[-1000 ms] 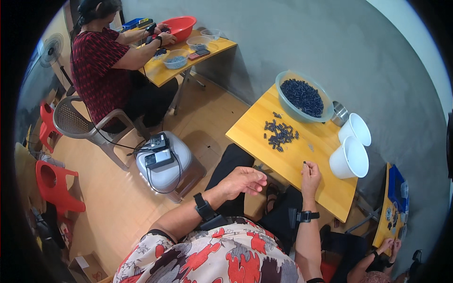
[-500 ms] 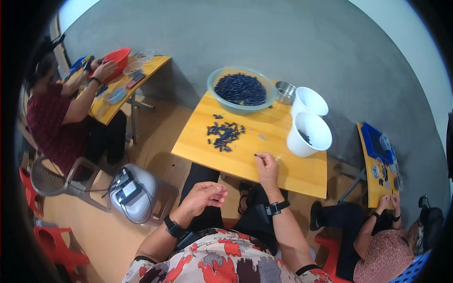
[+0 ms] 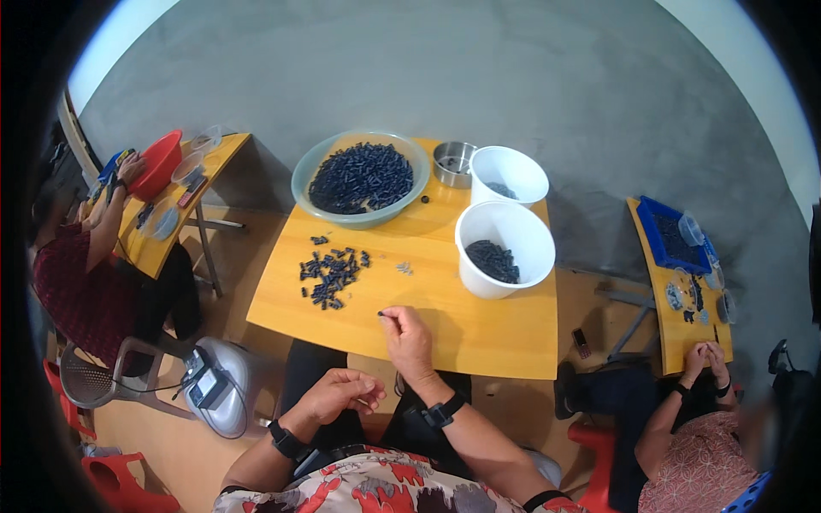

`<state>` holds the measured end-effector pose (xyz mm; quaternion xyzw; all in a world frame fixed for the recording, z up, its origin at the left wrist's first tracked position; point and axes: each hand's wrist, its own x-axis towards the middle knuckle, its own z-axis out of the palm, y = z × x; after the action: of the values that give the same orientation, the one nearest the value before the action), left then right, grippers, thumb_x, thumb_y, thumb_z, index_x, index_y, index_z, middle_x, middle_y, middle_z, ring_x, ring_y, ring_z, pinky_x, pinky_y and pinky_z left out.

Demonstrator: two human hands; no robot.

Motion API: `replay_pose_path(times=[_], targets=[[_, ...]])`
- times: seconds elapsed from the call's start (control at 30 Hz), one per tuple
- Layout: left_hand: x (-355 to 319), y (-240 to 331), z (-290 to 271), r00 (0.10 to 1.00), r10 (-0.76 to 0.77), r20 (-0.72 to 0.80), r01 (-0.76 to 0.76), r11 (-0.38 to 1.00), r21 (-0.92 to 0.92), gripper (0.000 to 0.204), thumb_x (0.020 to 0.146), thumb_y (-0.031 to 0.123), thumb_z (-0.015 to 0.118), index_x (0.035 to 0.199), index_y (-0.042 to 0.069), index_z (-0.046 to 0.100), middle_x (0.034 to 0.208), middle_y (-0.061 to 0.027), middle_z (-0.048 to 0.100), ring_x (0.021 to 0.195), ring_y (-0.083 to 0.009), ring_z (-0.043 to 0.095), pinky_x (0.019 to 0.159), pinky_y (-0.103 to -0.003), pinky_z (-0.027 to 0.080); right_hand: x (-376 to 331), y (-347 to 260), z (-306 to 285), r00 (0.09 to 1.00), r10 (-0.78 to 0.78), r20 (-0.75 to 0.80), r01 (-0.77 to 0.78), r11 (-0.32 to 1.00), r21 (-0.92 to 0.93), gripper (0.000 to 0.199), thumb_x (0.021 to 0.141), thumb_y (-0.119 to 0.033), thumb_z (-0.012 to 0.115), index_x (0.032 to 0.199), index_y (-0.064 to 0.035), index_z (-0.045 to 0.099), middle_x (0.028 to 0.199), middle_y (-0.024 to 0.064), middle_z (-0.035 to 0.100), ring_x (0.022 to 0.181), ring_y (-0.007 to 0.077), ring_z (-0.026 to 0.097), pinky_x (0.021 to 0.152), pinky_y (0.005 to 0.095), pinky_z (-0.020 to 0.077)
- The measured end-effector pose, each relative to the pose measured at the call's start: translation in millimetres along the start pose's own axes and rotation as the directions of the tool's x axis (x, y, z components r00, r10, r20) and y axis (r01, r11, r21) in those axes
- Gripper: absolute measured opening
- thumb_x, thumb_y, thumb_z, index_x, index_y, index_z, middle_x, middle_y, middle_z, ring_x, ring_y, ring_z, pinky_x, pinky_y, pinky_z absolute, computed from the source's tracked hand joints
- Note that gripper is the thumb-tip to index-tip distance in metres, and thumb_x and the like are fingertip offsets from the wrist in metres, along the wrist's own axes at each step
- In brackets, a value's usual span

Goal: The person picks up a capacitor and a small metal pin, inserts the pin into the capacitor, and places the assembled component into a white bucket.

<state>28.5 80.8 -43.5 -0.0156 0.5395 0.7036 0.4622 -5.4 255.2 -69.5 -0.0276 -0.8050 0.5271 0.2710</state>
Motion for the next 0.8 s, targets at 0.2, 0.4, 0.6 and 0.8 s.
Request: replay_pose_path(times=[0.2, 0.4, 0.6, 0.8], targets=[[15, 11, 17, 0.993, -0.011, 0.119, 0.007, 0.999, 0.032, 0.025, 0.09, 0.023, 0.057, 0.101, 0.0, 0.064, 0.091, -0.0055, 0.065, 0.076, -0.0107, 0.061, 0.07, -0.025, 0.052, 2, -3, 1, 1.0, -0.016, 0.002, 0.016, 0.999, 0.05, 0.007, 0.081, -0.004, 0.061, 0.087, -0.0015, 0.059, 0.078, 0.0114, 0.061, 0.069, 0.0216, 0.062, 0.062, 0.0298, 0.0484], [11, 16, 10, 0.985, -0.071, 0.156, 0.059, 0.995, 0.078, 0.022, 0.091, 0.016, 0.056, 0.102, -0.001, 0.063, 0.093, -0.0088, 0.066, 0.076, -0.0136, 0.063, 0.071, -0.026, 0.052, 0, -1, -1, 1.0, 0.003, -0.01, -0.003, 0.999, 0.049, 0.008, 0.081, -0.003, 0.062, 0.088, -0.0004, 0.059, 0.077, 0.0101, 0.061, 0.068, 0.0184, 0.06, 0.062, 0.0286, 0.0481], [-7, 22, -23, 0.992, 0.087, 0.095, -0.099, 0.988, 0.12, 0.022, 0.09, 0.019, 0.056, 0.099, 0.0, 0.064, 0.091, -0.0084, 0.066, 0.074, -0.014, 0.063, 0.068, -0.028, 0.053, -1, 2, -2, 0.999, 0.05, -0.006, -0.05, 0.995, 0.085, 0.008, 0.082, -0.003, 0.061, 0.09, 0.0004, 0.059, 0.075, 0.0049, 0.062, 0.064, 0.0093, 0.056, 0.059, 0.0242, 0.0466], [-9, 27, -35, 0.969, 0.245, 0.004, -0.244, 0.963, 0.115, 0.02, 0.09, 0.016, 0.057, 0.1, 0.001, 0.064, 0.088, -0.0063, 0.065, 0.071, -0.0114, 0.061, 0.067, -0.026, 0.052, -1, 8, 0, 0.988, 0.138, 0.072, -0.152, 0.958, 0.242, 0.008, 0.083, -0.002, 0.06, 0.09, 0.0, 0.06, 0.077, 0.003, 0.063, 0.066, 0.0079, 0.057, 0.062, 0.0224, 0.0474]])
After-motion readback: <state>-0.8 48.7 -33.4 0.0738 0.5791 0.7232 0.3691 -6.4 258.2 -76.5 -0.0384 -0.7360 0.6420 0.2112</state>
